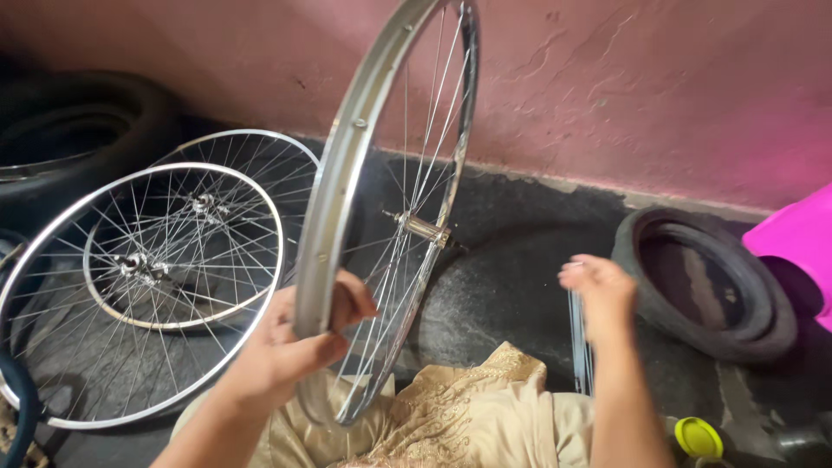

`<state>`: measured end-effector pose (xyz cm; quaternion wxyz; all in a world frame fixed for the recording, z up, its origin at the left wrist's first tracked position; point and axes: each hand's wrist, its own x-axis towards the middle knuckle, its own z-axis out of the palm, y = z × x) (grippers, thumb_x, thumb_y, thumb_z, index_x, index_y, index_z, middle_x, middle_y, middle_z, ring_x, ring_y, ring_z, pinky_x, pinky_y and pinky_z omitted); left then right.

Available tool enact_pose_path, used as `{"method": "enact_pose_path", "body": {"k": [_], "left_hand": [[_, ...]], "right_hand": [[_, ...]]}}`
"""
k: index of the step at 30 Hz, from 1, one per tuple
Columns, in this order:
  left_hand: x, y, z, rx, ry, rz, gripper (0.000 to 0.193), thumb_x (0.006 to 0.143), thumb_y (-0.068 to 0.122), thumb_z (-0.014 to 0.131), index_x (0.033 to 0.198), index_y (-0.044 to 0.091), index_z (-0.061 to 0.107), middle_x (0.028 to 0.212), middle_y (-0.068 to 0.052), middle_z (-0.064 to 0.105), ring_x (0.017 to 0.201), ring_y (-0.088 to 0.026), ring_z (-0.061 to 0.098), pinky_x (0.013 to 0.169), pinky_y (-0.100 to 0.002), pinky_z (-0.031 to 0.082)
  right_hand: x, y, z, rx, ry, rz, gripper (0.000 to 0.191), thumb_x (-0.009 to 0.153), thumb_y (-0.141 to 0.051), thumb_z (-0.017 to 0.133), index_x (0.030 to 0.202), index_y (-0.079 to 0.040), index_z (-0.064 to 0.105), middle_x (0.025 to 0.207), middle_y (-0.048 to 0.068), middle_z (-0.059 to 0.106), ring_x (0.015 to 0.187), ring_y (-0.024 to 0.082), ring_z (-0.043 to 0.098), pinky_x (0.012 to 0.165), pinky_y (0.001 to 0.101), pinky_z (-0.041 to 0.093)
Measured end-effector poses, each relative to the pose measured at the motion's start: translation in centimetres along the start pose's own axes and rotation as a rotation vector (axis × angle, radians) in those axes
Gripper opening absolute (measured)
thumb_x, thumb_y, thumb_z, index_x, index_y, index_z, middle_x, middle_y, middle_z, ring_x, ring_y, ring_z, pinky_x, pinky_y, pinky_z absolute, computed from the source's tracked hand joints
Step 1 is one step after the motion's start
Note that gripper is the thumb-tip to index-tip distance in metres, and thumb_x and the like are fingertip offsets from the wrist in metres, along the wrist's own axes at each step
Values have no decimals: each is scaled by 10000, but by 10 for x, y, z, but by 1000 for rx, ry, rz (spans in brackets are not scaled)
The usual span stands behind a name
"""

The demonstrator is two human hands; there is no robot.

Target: The person laces a bicycle wheel by inserting spokes through the rim and hub, then secures them with nipples. The person repeats this process for multiple spokes around the wheel.

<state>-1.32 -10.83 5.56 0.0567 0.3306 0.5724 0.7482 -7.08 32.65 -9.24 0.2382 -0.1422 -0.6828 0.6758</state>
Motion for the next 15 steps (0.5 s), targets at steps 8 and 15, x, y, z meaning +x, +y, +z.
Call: {"method": "enact_pose_path", "body": {"k": [8,15], "left_hand": [[22,-24,96,67,284,-75,134,805,94,662,923,45,620,820,-3,582,724,-108,555,643,-287,489],[23,-14,116,615,36,182,283,903,223,793,948,8,614,936,-105,592,871,-190,575,781,-329,499]], "right_hand": [[-212,-66,79,204,-773,-507,104,852,4,789,915,-16,708,1419,215,505,1328,307,515,1059,429,462],[-243,-68,60,134,-556,-460,155,813,33,834,949,-2,770,1161,147,650,1116,261,656,940,360,536]]}}
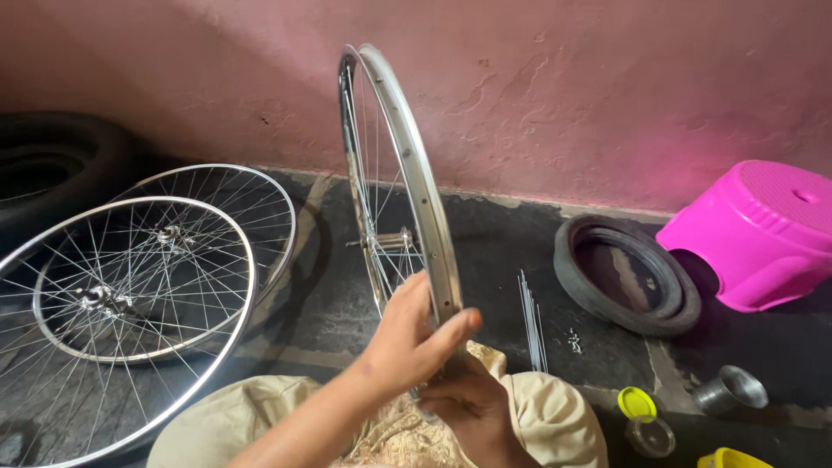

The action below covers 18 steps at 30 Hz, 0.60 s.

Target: The person laces a bicycle wheel by inserting spokes through the rim and hub, then secures them with nipples. The person repeats this process for multiple spokes around the wheel.

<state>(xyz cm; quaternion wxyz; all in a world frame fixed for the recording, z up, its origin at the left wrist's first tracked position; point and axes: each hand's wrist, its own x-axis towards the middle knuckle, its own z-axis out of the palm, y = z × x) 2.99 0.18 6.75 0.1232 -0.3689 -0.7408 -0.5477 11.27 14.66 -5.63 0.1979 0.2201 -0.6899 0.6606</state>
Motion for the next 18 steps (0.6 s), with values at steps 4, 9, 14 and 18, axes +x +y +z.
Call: {"method": "enact_pose_path", "body": {"k": [4,9,14,18], "left_hand": [[-10,-20,-29,-482,-421,107,317,947,109,627,1243,8,672,1170,-107,700,1082,-171,659,952,-294,530],[-8,-43,-8,-561,-442,-67,147,914,37,716,1051,37,770,989,-66,752,926,-157,707,830,-313,583],[10,-50,12,-494,-319,429,100,942,153,751,1002,74,762,887,-23,711,858,-154,681,840,-296,526],[14,-54,17,-500,-268,518,142,958,201,739,981,61,747,919,-48,712,912,-183,644,899,-337,477]], "right_hand": [[-25,-5,-14,65,-28,-50,169,838,-29,861,992,0,797,1059,120,677,962,190,687,820,305,591],[-37,-10,-19,36,-44,-17,152,838,-52,866,973,-30,799,1060,114,695,902,155,692,775,288,586],[-35,-11,-21,-8,-18,-71,164,830,-50,876,976,-37,802,1055,106,701,928,154,685,792,281,570],[-38,-8,-24,-7,-12,-80,153,830,-53,879,964,-39,805,1054,112,697,910,143,672,773,271,558]]}}
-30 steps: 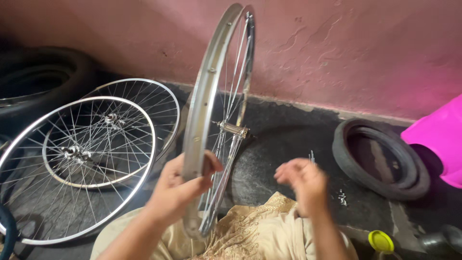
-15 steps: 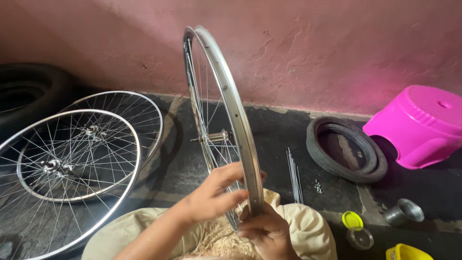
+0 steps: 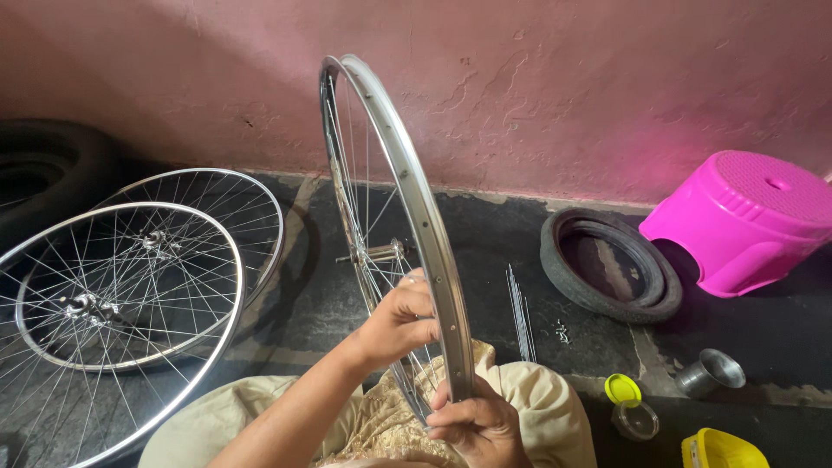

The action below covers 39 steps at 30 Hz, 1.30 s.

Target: The person laces a bicycle wheel by inserting spokes through the rim and hub, then secures them with nipples. The person repeats this process for multiple spokes around the wheel.

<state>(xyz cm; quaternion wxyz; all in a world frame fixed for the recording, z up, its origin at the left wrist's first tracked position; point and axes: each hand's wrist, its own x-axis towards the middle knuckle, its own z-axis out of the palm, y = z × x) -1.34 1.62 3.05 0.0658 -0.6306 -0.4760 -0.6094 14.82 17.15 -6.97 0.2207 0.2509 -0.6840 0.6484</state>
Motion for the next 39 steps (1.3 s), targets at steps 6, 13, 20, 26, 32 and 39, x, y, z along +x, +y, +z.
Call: {"method": "enact_pose_path", "body": {"k": [6,13,20,26,32,39], "left_hand": [[-11,-2,11,-473,11,-323,144,964,153,766,964,10,768,976,-51,732,926,-166,660,813,-327,533],[-16,1,13,-560,121,-373,97,971,107,751,972,11,765,1014,-53,718,961,-158,660,854,-319,540],[-21,-3,19,-652,202,-492,128,957,109,746,980,-16,763,1059,-65,692,980,-162,658,891,-325,544],[-20,-4,27,-671,230,-468,124,978,108,734,998,-12,759,1090,-68,683,1022,-164,657,925,-329,538],[-19,0,27,-671,233,-464,120,976,101,723,1014,-7,756,1119,-77,689,1059,-173,660,949,-333,535],[-21,-6,30,-693,269,-445,122,982,91,722,1029,-16,754,1122,-77,681,1072,-171,657,978,-334,530]], "right_hand": [[-15,1,-7,102,-44,31,126,855,-40,857,968,-17,806,1045,144,692,860,137,698,761,270,570],[-15,8,-13,77,-71,40,154,873,-38,838,1017,-13,790,1152,172,691,905,126,667,763,251,549],[10,-45,-33,-240,346,32,158,846,80,717,939,-46,739,1234,150,677,1024,175,710,810,279,619],[56,-89,-6,-760,473,-80,216,850,72,743,1040,-33,735,949,96,764,853,149,748,754,253,590],[83,-103,23,-935,454,-277,236,840,38,774,1053,-59,748,1103,112,640,898,181,670,755,264,556],[93,-102,29,-1210,415,-367,260,820,55,754,1057,-49,749,1072,82,656,898,225,674,761,348,533]]}}
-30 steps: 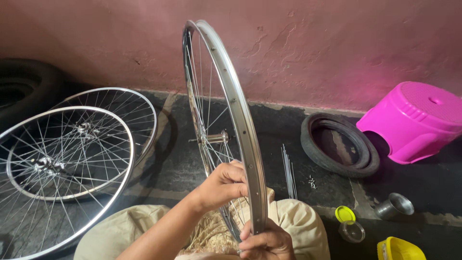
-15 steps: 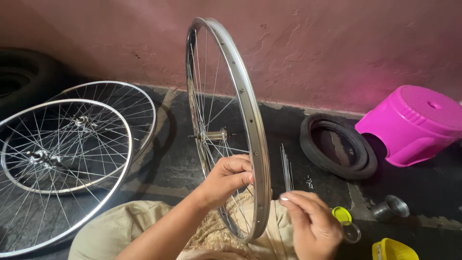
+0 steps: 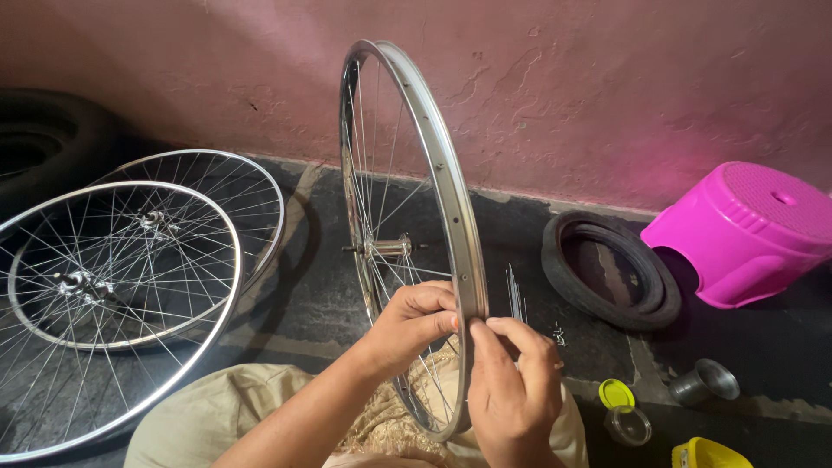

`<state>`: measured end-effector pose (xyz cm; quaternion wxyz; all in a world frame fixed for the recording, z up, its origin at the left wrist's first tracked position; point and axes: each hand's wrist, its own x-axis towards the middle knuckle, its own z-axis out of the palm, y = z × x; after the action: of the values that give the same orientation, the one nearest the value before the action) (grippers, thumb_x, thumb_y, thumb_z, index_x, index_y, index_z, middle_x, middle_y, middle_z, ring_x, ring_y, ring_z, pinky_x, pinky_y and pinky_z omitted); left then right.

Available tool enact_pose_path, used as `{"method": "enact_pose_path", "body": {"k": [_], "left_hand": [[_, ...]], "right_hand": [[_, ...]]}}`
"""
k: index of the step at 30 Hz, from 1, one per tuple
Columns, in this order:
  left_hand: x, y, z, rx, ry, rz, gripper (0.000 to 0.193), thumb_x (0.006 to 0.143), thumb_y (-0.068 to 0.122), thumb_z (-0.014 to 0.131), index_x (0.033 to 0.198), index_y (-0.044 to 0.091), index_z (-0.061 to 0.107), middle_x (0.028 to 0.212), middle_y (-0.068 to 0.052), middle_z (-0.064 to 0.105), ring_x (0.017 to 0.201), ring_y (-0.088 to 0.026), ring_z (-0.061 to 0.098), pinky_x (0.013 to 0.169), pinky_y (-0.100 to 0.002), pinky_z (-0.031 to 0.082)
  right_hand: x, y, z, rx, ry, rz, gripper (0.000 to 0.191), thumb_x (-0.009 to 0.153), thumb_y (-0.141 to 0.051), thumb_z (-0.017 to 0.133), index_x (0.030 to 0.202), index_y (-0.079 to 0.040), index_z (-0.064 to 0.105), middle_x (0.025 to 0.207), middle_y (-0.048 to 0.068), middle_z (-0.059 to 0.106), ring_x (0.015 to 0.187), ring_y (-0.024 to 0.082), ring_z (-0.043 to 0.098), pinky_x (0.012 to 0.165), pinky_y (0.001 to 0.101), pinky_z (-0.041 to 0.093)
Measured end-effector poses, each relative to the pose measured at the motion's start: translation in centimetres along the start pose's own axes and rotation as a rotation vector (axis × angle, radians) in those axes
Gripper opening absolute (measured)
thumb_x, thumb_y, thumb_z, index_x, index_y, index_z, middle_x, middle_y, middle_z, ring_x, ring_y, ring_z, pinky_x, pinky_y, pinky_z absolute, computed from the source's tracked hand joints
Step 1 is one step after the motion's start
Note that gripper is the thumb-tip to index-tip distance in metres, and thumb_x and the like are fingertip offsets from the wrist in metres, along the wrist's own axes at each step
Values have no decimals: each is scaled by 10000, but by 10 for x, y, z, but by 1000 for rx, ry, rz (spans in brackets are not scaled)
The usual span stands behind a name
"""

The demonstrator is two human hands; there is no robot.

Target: The person laces a bicycle wheel by inserting spokes through the rim and hub, then secures them with nipples. The person repeats this process for multiple spokes around the wheel.

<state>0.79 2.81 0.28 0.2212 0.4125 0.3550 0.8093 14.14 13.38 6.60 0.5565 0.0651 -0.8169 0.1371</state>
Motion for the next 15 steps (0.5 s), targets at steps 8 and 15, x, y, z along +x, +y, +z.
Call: {"method": "enact_pose_path", "body": {"k": [8,15], "left_hand": [[1,-3,3,71,10,8,112,996,82,705,1033,-13,752,1103,-63,681,1040,-154,656,935,-311,533],[-1,0,1,23,27,-22,102,984,61,704,1030,-16,754,1099,-57,673,1029,-143,659,919,-299,538]], "right_hand": [[1,0,-5,72,17,24,192,856,12,787,1031,-29,721,1055,87,678,888,230,701,778,336,561],[1,1,0,76,2,-27,223,837,36,789,1043,-12,721,1072,99,675,895,233,709,778,330,566]]}}
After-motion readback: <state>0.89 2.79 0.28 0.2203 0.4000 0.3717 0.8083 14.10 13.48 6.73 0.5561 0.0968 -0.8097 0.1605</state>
